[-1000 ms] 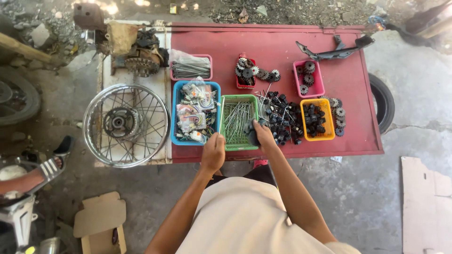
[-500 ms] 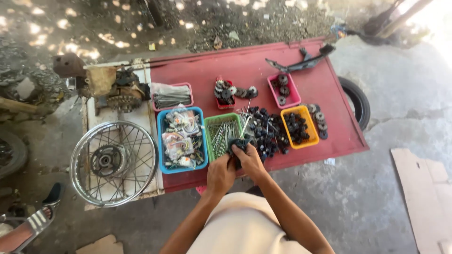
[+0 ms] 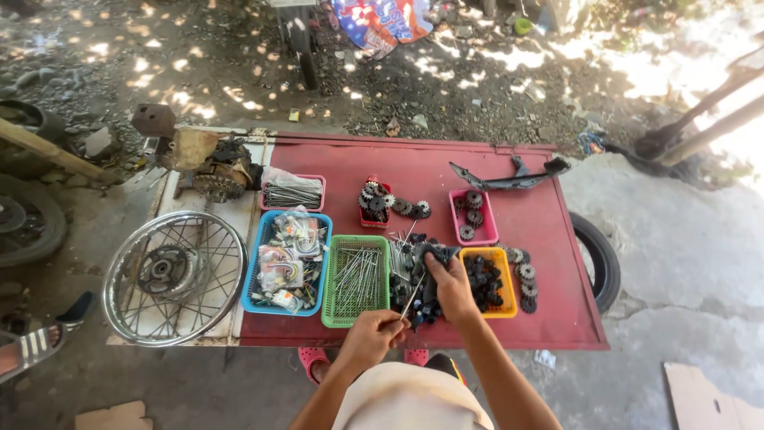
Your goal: The person stands at a red table outdoors and wipes small black mechanical parts with a dark cloth. They pick up parts from a yellow basket, wipe them, and place them back into the basket. The table also holds other baskets with gears and metal rods.
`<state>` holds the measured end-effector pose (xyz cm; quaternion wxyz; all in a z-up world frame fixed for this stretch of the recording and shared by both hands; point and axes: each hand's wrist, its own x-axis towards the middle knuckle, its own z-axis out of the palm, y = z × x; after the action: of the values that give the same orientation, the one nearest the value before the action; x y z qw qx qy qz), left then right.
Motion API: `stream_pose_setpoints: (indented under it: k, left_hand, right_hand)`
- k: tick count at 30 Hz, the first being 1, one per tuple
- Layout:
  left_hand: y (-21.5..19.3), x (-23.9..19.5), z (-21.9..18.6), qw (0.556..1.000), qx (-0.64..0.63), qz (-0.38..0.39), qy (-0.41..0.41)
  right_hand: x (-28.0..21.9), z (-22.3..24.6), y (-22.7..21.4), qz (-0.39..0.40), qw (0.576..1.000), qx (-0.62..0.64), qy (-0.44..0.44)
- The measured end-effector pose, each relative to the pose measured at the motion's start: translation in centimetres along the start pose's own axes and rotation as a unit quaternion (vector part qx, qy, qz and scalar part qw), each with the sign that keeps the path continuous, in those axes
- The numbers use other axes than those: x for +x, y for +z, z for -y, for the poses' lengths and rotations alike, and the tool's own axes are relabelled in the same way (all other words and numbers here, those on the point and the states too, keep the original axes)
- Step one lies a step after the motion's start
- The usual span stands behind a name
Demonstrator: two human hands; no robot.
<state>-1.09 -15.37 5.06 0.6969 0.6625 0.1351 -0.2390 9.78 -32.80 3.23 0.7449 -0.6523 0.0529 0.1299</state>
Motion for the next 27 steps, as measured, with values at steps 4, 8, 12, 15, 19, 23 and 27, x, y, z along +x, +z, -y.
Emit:
stream_pose_setpoints:
  k: [4,8,12,15,19,23,27]
  left_hand:
    - [1.5,0.3,-0.4,0.979,0.161,-0.124,0.008]
    - [1.5,0.8,-0.6,0.961,0.135,-0.223,0.093]
    - [0.6,1.3,0.8,0.96,0.139,-0.211,0.118]
    - [-0.9,0.9,0.6,0.971,0.137,-0.169,0.103]
    - [-4.7,-0.9,-2.2,0.992,0.103,-0.067,0.041]
    - [-9.2,-1.3,-2.0,0.997,0.048,-0.04,0.038]
    - [-13.2,1.0,1.1,0.984,0.115,-0.07,0.116]
  right_hand:
    - [-1.7,-2.6,-0.6,0.008,0.997,-0.011,0.082]
    - [-3.8,-4.0,1.3,0.122,0.991,-0.02,0.041]
    - [-3.0,-3.6,2.1,0.125,0.991,-0.011,0.044]
    - [-0.6,-1.9,2.8,0.063,0.994,-0.09,0.009]
    - [0.7,2.2,6.0,0.034,0.99,-0.002,-0.135]
    - [-0.7,1.4,10.6,-0.034,0.995,0.004,-0.097]
    - [-2.3,-1.9,16.3,-0.08,0.993,-0.002,-0.084]
